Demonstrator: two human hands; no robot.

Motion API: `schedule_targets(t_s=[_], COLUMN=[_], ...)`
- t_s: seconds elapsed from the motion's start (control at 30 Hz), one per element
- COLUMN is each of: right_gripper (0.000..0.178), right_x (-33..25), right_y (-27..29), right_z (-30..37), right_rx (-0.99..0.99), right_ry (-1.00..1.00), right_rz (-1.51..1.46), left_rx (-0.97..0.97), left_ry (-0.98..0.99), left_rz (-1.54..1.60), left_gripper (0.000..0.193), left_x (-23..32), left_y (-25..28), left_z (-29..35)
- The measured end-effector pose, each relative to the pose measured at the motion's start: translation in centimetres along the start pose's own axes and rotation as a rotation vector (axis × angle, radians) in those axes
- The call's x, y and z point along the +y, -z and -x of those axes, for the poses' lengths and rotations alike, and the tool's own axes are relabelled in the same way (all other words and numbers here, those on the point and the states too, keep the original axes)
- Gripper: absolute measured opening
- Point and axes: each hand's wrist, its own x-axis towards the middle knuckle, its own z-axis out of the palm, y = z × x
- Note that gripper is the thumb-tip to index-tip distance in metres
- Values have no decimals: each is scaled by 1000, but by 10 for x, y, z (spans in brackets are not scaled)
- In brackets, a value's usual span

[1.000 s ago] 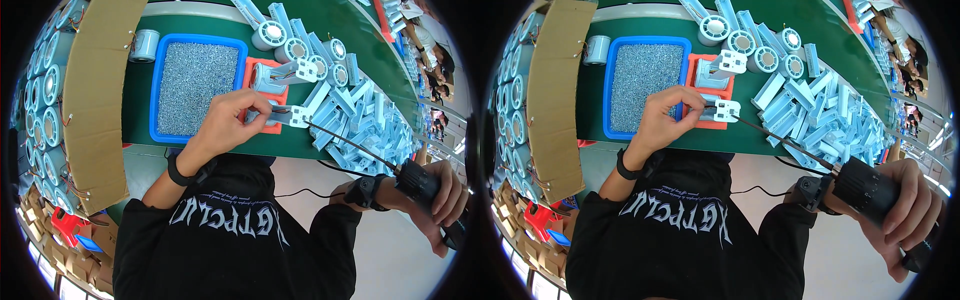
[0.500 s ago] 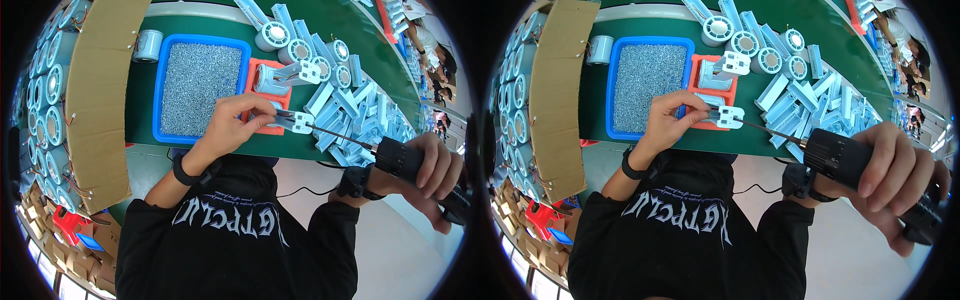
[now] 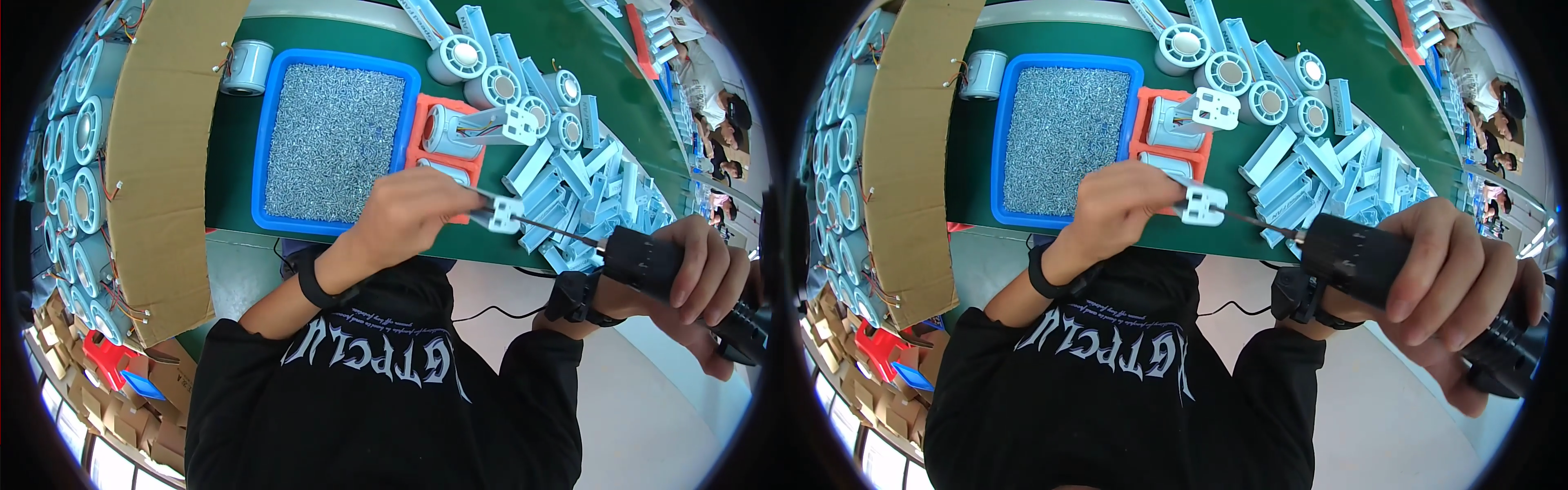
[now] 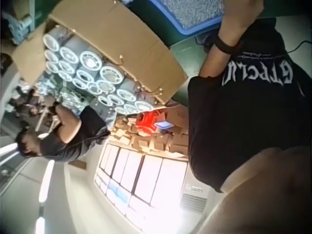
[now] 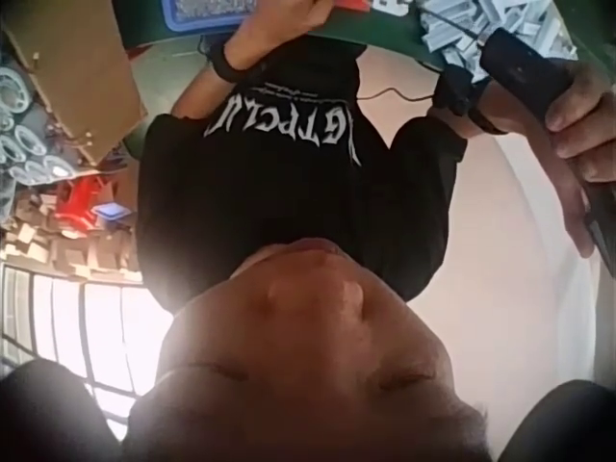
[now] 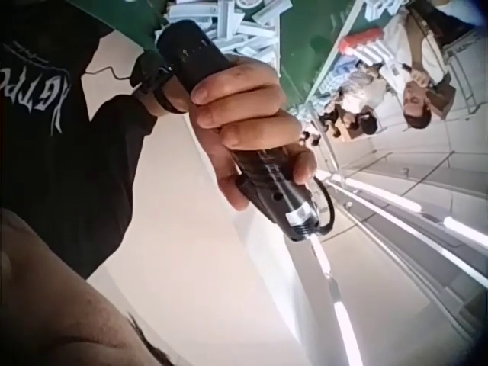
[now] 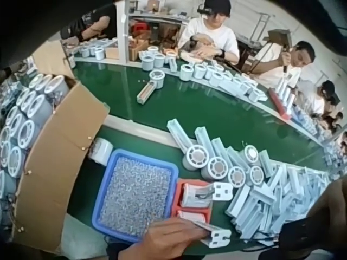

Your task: The person picks up a screw from a tray, places it into a blue plastic housing, and drives it in with a power screwdriver. They then set the housing aside, pick up a new housing and a motor, and fit them together before repeating the process.

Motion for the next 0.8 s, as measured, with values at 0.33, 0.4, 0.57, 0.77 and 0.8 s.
schedule_targets(t_s=[0.33, 0.4, 0.57, 0.77, 0.8], right_gripper=[77, 78, 79, 52, 48], right_x=[27, 28, 25, 29, 29], right_y=[-23, -23, -21, -16, -14], right_z=[-6, -6, -8, -5, -4], right_rx=[-368, -396, -431, -470, -486], right_ry=[-87, -93, -135, -135, -139], right_rz=[136, 138, 106, 84, 79], left_rx=[-243, -246, -325, -268, -228], left_ry=[158, 199, 252, 278, 316], left_rz=[-806, -789, -730, -547, -417], left_gripper=[14, 13, 8, 5, 5], left_x=[8, 5, -2, -12, -12], left_y=[62, 65, 75, 89, 88], left_z=[-1, 6, 14, 3, 3])
